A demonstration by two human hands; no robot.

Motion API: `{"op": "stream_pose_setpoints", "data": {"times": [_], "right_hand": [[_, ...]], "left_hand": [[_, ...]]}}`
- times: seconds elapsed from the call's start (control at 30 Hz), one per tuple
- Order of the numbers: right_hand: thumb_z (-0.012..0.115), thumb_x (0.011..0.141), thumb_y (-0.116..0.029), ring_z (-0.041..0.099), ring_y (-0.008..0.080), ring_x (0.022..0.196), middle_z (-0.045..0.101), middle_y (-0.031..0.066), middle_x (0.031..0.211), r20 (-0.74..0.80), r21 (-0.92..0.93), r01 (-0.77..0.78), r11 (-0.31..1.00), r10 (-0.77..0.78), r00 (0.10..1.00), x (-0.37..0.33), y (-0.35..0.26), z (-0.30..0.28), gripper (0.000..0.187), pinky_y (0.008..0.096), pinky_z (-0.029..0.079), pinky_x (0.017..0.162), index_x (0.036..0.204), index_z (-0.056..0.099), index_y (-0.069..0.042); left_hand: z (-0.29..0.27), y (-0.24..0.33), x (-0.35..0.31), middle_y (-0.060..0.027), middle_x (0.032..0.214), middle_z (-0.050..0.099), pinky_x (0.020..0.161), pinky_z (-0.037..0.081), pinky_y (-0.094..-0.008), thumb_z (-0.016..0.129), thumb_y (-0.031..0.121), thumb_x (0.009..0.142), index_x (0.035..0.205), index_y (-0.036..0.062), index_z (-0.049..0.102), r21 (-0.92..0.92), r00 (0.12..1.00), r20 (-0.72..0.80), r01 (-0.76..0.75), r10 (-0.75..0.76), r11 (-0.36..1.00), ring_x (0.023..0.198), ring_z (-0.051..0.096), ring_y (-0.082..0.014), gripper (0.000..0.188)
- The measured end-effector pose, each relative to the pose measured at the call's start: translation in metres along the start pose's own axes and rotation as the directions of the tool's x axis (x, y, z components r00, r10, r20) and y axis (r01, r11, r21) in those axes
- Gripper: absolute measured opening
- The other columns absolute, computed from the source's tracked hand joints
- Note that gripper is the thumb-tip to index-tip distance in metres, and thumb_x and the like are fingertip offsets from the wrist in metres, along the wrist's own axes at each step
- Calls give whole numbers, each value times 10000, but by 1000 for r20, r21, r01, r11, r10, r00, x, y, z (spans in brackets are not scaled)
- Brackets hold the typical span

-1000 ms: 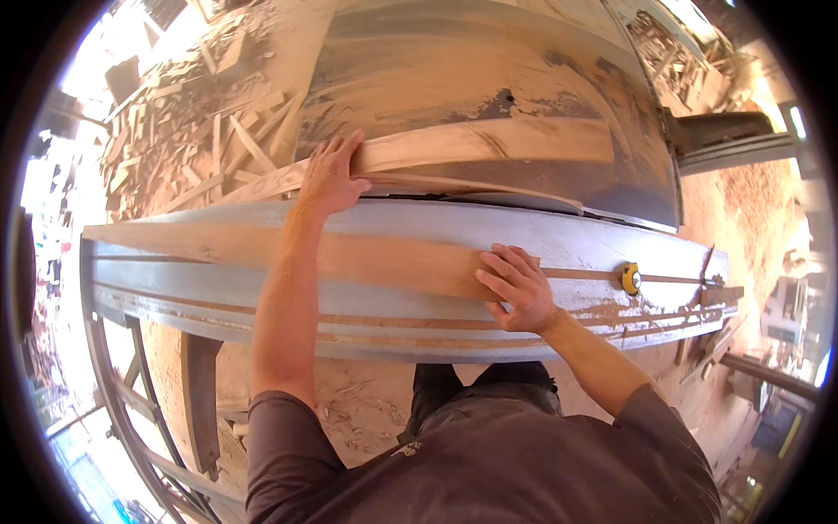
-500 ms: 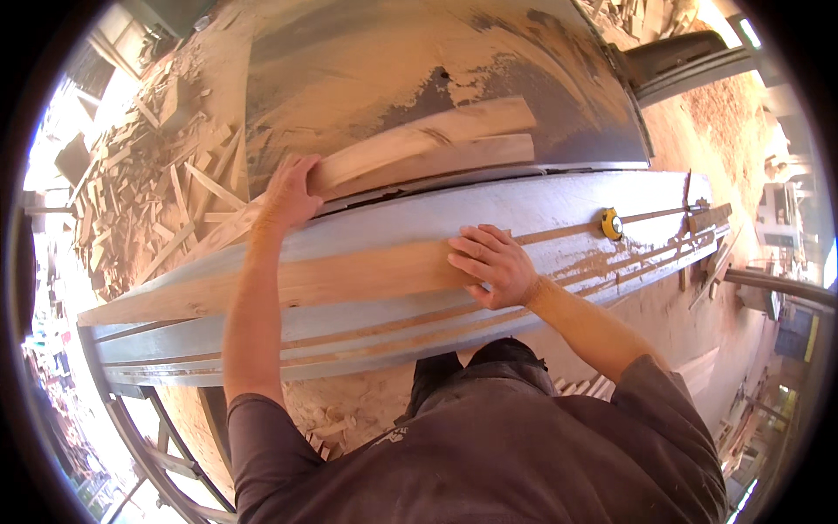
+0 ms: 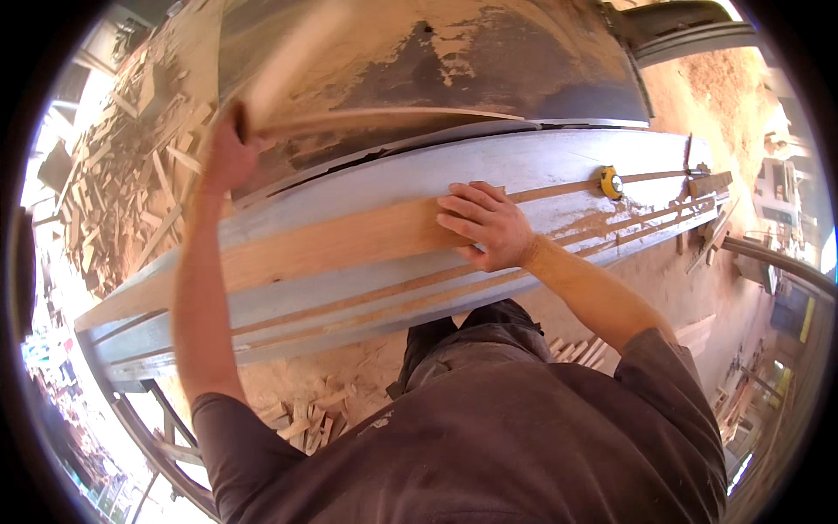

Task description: The person positions wooden planks on the table of a sliding table saw, aligns them with the fence, and pushes them through the rotating blade to cut them to size. They repeat this for multiple planks, occasionally using a measuring tape to check dimensions.

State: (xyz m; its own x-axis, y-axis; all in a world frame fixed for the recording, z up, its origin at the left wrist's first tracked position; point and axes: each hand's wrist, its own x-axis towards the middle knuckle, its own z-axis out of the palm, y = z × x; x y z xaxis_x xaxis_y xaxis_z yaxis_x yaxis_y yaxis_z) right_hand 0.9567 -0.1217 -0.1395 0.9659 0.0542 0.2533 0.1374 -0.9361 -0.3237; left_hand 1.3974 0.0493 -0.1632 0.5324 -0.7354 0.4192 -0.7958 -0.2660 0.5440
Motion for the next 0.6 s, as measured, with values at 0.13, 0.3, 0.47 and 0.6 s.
{"op": "stream_pose_setpoints", "data": {"times": [0.13, 0.3, 0.47, 0.6], "right_hand": [[755, 632, -112, 515, 346, 1333, 557, 121, 1427, 16, -13, -70, 997, 70, 997, -13, -2, -4, 661, 514, 425, 1097, 1279, 620, -90], [763, 626, -101, 507, 383, 1332, 546, 165, 1430, -20, 28, 7, 1000, -7, 1000, 0, -1, 4, 688, 526, 415, 1095, 1295, 610, -50], [789, 631, -88, 483, 434, 1323, 477, 233, 1467, -36, -27, -104, 994, 103, 994, 1, -18, -5, 762, 533, 393, 1102, 1354, 556, -33], [816, 638, -92, 473, 441, 1297, 477, 231, 1435, 16, -28, -115, 993, 116, 993, 0, -19, -10, 833, 528, 366, 1105, 1407, 501, -34]], "left_hand": [[-182, -63, 104, -110, 1058, 717, 882, 537, -350, 668, 92, 903, 1223, 15, 658, 160, 981, -131, 165, -145, 973, 984, 683, -236, 330], [-454, -210, 19, -170, 1183, 665, 850, 569, -376, 776, 440, 775, 1391, -114, 370, 587, 713, -683, 666, -160, 462, 984, 684, -297, 922], [-277, -142, -157, -323, 1391, 500, 1099, 383, -466, 773, 388, 729, 1488, -184, 229, 79, 353, -799, 864, -487, 497, 1266, 502, -449, 1095], [-112, 54, -208, -371, 1542, 303, 1230, 198, -517, 630, 241, 812, 1530, -139, 205, -354, 97, -695, 815, -712, 458, 1478, 240, -467, 917]]}}
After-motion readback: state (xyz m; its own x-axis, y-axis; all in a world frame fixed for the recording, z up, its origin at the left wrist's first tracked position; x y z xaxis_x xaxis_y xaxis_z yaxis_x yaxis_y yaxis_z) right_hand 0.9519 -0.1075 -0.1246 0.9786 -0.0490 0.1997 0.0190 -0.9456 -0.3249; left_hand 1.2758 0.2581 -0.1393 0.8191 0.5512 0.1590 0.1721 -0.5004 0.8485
